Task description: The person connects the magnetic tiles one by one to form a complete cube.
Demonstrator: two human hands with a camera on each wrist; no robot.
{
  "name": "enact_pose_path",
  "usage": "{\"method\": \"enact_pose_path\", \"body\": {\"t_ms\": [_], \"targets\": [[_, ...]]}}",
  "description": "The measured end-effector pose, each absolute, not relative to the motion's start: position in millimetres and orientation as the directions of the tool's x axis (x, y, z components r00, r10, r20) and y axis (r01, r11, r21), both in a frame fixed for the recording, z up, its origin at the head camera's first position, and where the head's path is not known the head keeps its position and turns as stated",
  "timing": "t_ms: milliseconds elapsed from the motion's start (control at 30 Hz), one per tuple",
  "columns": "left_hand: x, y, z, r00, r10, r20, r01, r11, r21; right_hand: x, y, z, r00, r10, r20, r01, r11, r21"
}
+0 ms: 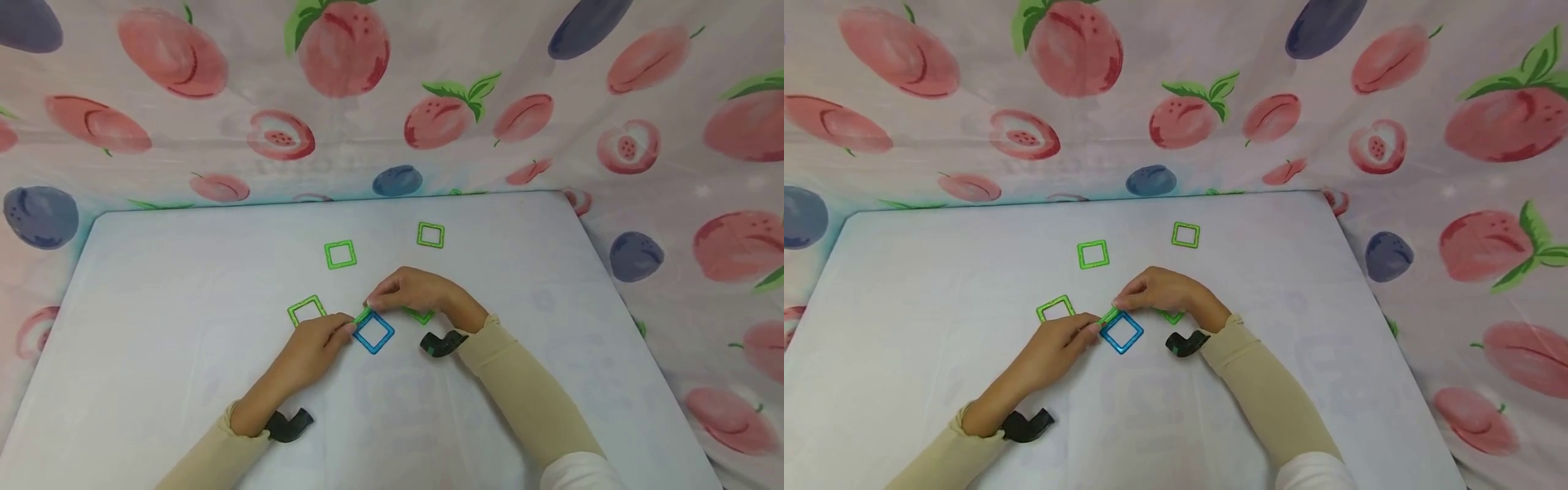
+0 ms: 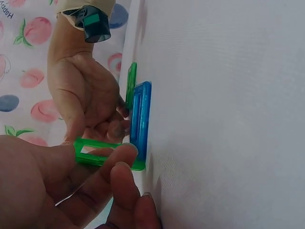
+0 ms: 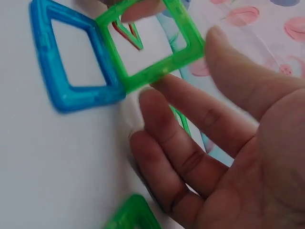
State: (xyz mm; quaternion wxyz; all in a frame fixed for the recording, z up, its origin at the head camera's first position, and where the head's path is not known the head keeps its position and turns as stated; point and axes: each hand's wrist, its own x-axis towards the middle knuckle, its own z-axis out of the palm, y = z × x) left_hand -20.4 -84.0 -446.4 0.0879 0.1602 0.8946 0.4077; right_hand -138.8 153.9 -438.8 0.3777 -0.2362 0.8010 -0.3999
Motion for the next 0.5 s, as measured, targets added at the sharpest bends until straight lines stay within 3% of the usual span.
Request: {"method": "enact_pose_path", "body": {"t_ms": [133,300,400,500], "targets": [[-21,-84,-446,-0.934,0.356,-0.035,0.207,0.618,0.759,-141,164,-435,-0.683,-0.626,-0.376,-0.082,0.577,-0.813],[-20,-85,-444,-0.934,0.354,-0.047,0.197,0.62,0.759,-142,190,-426,-0.826,-0.447,-0.342,-0.04,0.652,-0.757],[-20,-85,-443,-0.931,0.36,-0.063,0.188,0.619,0.762,-142,209,-424,-0.848,-0.385,-0.364,0.014,0.671,-0.742],[-19,-86,-443,-0.922,0.377,-0.09,0.179,0.62,0.764,-140,225,-424,-0.823,-0.377,-0.425,0.074,0.67,-0.738]]}}
